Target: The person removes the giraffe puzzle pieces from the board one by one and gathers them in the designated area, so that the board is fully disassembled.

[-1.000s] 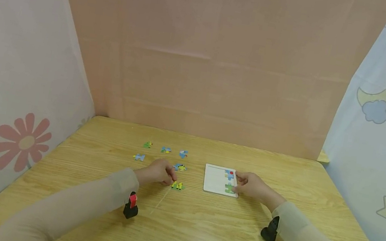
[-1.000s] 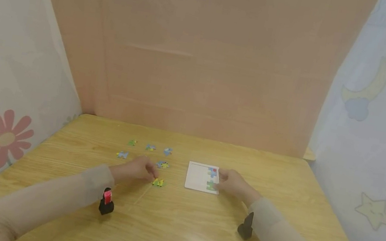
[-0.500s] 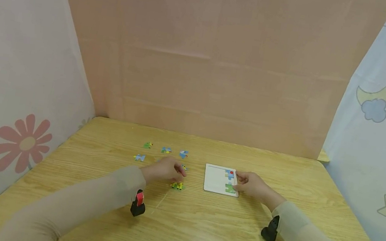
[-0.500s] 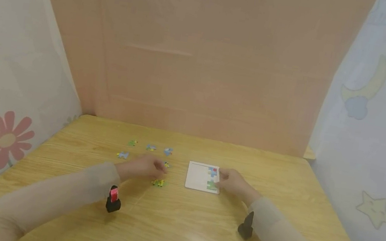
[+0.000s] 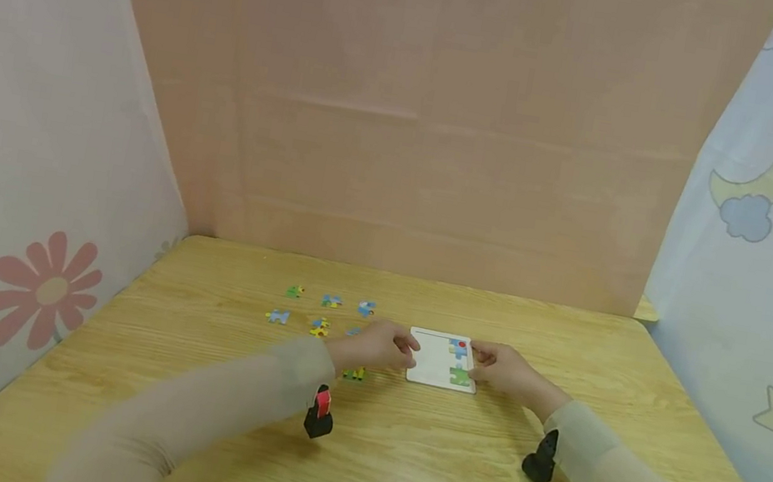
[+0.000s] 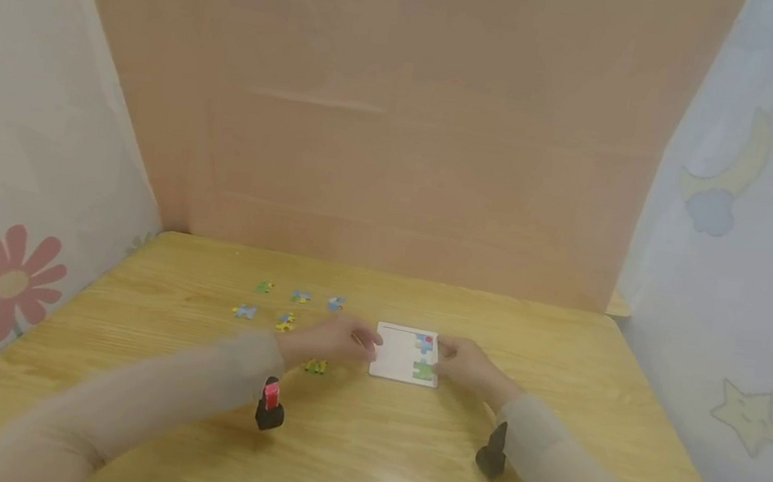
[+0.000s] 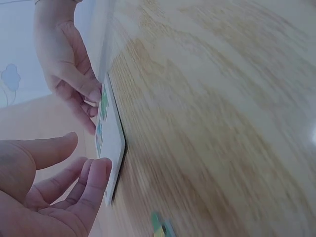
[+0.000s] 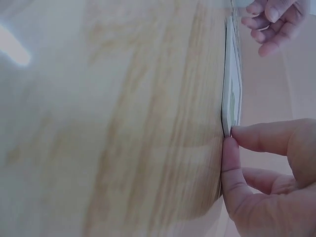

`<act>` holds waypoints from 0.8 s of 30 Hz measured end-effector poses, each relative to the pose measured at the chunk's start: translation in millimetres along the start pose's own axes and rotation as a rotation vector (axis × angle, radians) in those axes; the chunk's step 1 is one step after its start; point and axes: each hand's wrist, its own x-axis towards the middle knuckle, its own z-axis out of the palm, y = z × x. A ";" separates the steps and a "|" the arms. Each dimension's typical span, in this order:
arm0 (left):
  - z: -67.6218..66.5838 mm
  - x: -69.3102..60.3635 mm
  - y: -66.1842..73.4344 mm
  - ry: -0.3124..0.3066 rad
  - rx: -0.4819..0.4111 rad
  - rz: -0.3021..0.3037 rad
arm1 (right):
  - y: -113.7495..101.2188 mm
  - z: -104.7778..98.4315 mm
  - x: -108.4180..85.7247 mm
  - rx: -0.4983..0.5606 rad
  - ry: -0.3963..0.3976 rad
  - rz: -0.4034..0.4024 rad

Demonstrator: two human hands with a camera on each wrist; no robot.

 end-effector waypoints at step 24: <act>30.7 45.3 18.1 0.050 -0.075 -0.175 | -2.4 -0.8 -2.8 0.014 0.013 -0.004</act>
